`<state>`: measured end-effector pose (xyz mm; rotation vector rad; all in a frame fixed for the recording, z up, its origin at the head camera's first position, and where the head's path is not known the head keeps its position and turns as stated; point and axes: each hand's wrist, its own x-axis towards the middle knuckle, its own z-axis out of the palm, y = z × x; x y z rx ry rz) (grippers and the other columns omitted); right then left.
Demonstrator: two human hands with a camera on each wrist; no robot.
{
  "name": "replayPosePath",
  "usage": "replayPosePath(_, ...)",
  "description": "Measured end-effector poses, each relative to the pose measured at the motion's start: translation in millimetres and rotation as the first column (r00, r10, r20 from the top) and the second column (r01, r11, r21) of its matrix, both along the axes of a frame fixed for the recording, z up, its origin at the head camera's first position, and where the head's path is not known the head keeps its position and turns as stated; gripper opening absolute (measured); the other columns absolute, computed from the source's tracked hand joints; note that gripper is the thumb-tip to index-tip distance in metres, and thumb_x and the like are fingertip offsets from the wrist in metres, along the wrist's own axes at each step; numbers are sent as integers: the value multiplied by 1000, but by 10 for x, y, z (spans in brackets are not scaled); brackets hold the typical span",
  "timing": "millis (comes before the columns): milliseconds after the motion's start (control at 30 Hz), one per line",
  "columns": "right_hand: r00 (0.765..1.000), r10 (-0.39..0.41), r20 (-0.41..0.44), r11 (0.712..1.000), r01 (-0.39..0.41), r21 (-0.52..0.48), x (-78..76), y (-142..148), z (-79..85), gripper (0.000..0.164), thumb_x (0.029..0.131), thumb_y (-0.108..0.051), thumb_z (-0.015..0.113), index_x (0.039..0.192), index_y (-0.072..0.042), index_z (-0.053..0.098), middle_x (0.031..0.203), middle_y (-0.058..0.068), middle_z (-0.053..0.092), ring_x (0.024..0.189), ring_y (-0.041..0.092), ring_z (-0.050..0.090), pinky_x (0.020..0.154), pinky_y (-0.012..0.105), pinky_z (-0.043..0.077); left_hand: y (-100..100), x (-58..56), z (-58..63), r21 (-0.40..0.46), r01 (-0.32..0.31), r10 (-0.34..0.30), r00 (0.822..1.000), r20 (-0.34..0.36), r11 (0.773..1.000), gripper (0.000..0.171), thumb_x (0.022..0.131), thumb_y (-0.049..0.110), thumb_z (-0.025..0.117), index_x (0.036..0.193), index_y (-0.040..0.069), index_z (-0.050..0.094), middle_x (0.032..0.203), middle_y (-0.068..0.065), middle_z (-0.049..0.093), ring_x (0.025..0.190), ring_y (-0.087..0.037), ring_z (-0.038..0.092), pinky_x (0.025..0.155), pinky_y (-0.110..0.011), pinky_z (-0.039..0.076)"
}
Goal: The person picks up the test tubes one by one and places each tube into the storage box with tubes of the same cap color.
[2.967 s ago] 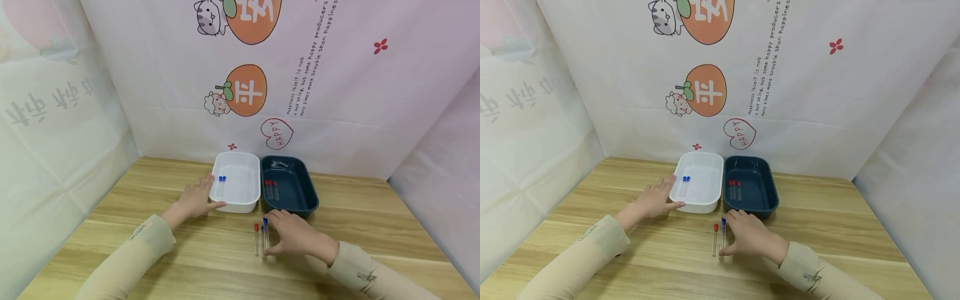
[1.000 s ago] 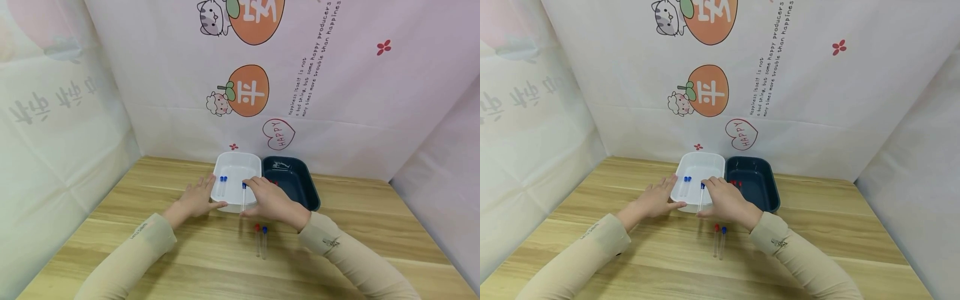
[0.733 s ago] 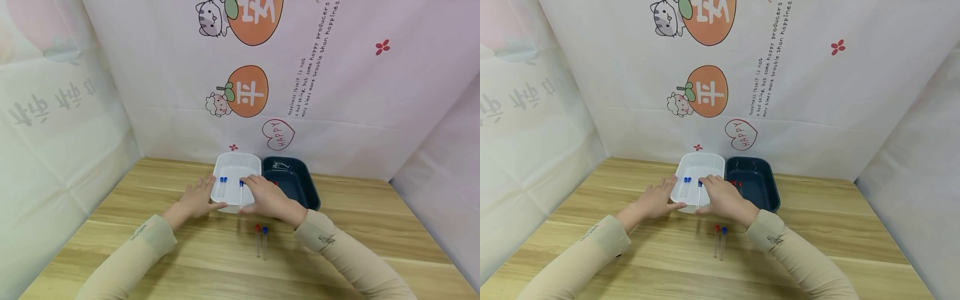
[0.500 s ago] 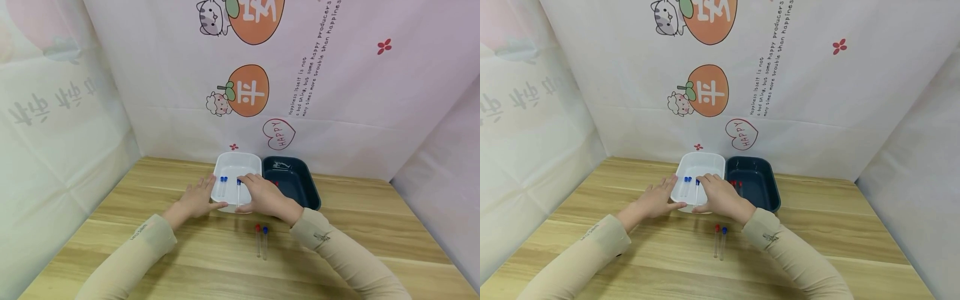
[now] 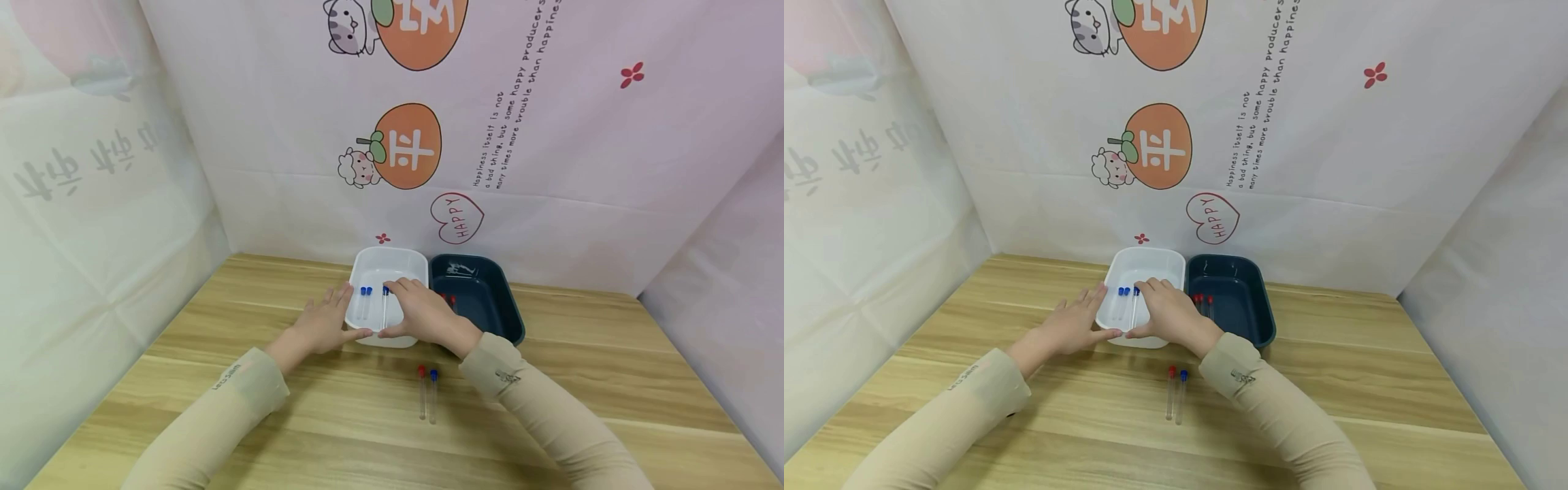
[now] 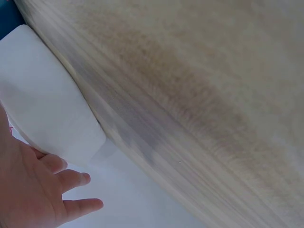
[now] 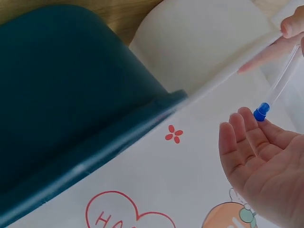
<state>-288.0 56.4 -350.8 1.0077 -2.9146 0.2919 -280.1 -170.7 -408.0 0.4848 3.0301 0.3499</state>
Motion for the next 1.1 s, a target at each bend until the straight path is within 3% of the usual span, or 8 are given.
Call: replayPosePath(1100, 990, -78, 119, 997, 78, 2, -319, -216, -118, 91, 82, -49, 86, 150, -2, 49, 149, 18, 52, 133, 35, 51, 111, 49, 43, -19, 15, 31, -7, 4, -4, 1000, 6, 1000, 108, 94, 74, 53, 163, 0, 14, 170, -15, 12, 153, -44, 17, 114, -72, 20)
